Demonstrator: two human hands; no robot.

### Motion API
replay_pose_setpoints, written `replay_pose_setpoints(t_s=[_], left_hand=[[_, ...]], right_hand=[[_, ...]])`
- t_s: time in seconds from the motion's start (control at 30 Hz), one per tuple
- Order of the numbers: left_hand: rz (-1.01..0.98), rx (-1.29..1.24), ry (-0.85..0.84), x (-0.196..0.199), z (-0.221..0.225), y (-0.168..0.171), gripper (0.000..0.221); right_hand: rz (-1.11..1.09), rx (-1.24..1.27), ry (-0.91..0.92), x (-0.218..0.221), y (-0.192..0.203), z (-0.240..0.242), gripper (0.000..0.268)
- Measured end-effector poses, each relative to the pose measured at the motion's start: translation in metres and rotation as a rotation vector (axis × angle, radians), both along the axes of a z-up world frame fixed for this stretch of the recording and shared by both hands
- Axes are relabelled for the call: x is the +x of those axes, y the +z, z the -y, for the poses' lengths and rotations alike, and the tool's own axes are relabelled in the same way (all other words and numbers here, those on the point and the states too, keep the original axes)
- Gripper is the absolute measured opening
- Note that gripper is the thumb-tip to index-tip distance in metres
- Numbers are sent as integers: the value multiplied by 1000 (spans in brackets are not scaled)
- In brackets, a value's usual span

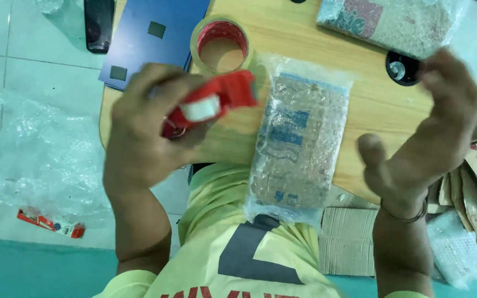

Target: Wrapping a cardboard-backed item in bubble wrap and securing it with adhesive tape.

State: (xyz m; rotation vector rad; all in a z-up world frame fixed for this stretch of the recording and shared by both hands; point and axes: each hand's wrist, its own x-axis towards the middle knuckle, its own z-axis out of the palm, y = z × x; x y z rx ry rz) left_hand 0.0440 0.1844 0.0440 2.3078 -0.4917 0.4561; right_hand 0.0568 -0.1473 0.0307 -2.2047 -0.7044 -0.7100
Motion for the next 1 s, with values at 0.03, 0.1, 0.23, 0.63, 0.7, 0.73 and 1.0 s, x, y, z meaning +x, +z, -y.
replay_pose_setpoints(t_s=[0.03,0.1,0.23,0.63,0.7,0.73,1.0], left_hand=[[7,25,-50,-1,6,0,57],[12,48,-108,-3,17,5,58],[54,11,-255,-2,36,17,52],[110,124,-317,5,47,8,40],[106,126,-327,7,44,5,41],[87,83,-353,7,42,3,48],[48,-2,-450,11,40,-5,56]], right_hand=[[4,-39,41,-3,1,-4,55],[6,-79,76,-8,3,-16,54],[-94,-263,136,-11,13,-38,55],[-706,201,293,-15,28,-33,13],[-850,396,403,-14,23,-24,14],[-898,419,369,-15,23,-22,15],[-1049,676,416,-17,-7,-9,15]])
